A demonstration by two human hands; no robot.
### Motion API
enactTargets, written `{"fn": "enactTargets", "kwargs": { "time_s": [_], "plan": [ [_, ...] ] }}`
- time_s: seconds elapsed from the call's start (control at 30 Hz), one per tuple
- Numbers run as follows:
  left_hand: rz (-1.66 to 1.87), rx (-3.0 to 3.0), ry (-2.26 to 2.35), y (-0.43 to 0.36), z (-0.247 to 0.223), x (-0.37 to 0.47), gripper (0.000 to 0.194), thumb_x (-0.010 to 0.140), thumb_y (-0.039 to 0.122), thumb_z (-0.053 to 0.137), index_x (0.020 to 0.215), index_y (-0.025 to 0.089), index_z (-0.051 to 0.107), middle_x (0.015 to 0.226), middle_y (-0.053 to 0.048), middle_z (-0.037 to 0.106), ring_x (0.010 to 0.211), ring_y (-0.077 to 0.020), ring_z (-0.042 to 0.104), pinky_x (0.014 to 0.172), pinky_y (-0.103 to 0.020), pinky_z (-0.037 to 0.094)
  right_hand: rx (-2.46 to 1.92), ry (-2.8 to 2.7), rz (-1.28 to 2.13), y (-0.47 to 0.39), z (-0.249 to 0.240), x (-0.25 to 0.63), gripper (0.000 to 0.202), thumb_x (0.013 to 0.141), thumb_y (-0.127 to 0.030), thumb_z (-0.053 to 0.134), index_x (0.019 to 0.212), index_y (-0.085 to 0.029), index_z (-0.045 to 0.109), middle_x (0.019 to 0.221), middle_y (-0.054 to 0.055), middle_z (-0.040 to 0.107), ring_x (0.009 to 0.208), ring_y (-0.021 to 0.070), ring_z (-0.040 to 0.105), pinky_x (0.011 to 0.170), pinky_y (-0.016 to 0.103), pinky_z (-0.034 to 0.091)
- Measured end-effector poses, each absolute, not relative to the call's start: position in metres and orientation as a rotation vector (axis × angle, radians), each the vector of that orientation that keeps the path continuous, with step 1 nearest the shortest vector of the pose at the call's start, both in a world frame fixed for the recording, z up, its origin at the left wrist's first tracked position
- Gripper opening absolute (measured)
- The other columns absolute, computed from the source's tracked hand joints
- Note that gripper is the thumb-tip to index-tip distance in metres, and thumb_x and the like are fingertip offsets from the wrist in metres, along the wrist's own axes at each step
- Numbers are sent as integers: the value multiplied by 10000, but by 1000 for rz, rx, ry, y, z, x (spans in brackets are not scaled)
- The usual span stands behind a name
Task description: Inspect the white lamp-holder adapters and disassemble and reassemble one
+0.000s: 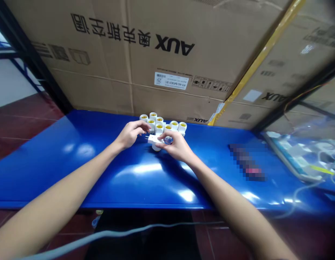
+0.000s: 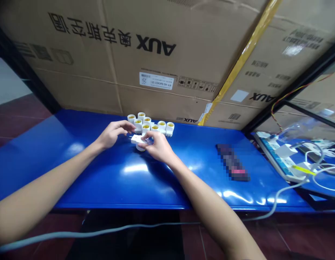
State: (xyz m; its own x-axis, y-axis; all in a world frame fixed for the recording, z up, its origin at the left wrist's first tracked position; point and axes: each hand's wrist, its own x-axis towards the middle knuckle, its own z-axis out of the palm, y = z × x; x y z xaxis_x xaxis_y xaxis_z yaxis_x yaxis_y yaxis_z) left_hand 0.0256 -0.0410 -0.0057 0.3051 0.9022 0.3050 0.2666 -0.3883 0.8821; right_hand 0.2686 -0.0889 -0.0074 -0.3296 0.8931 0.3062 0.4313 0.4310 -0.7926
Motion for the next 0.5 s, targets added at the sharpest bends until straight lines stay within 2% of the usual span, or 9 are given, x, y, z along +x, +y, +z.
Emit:
{"fn": "enactTargets", "kwargs": {
  "time_s": [0.1, 0.2, 0.3, 0.37, 0.4, 0.43, 0.5],
  "plan": [
    [1208, 1786, 1053, -43, -4, 26, 341, 795, 371, 607, 958, 152, 812, 895, -84, 814, 846, -253, 715, 718, -338, 514, -1095, -1814, 816, -86, 0, 272, 279, 797, -440, 897, 894, -198, 795, 935, 52, 788, 868, 232, 675, 837, 381, 507],
    [1288, 1735, 1050, -46, -2, 28, 338, 858, 408, 614, 945, 146, 809, 869, -89, 799, 791, -232, 691, 711, -336, 502, -1102, -1681, 867, -87, 8, 274, 292, 772, -438, 914, 862, -191, 788, 936, 50, 778, 867, 216, 643, 810, 360, 496],
    [1324, 1689, 1011, -51, -1, 31, 343, 900, 442, 645, 1000, 152, 798, 912, -96, 793, 818, -230, 691, 747, -341, 518, -1135, -1449, 1088, -90, 16, 275, 308, 773, -441, 914, 868, -195, 757, 752, 3, 660, 673, 147, 525, 610, 289, 408],
    [1331, 1688, 913, -56, -1, 35, 398, 855, 464, 756, 1119, 166, 770, 1051, -108, 797, 911, -243, 713, 813, -352, 551, -1120, -1274, 1317, -93, 20, 275, 337, 779, -467, 901, 860, -207, 704, 615, -61, 484, 522, 94, 332, 488, 258, 240],
    [1321, 1711, 857, -59, -1, 37, 491, 798, 455, 840, 1194, 179, 746, 1160, -120, 789, 983, -257, 722, 860, -363, 566, -1094, -1207, 1431, -94, 21, 276, 349, 787, -481, 889, 860, -214, 677, 586, -86, 418, 490, 78, 242, 466, 254, 169],
    [1303, 1750, 807, -62, 0, 39, 617, 727, 428, 921, 1262, 196, 719, 1275, -135, 765, 1063, -274, 724, 911, -377, 575, -1064, -1160, 1532, -94, 23, 276, 352, 796, -486, 876, 867, -219, 657, 574, -99, 389, 477, 66, 175, 458, 252, 123],
    [1246, 1868, 759, -68, 2, 44, 799, 640, 373, 1015, 1351, 227, 684, 1439, -159, 699, 1212, -315, 702, 1009, -410, 573, -1014, -1121, 1686, -96, 25, 276, 331, 829, -480, 837, 919, -216, 660, 585, -92, 448, 479, 55, 108, 451, 247, 94]
  ]
}}
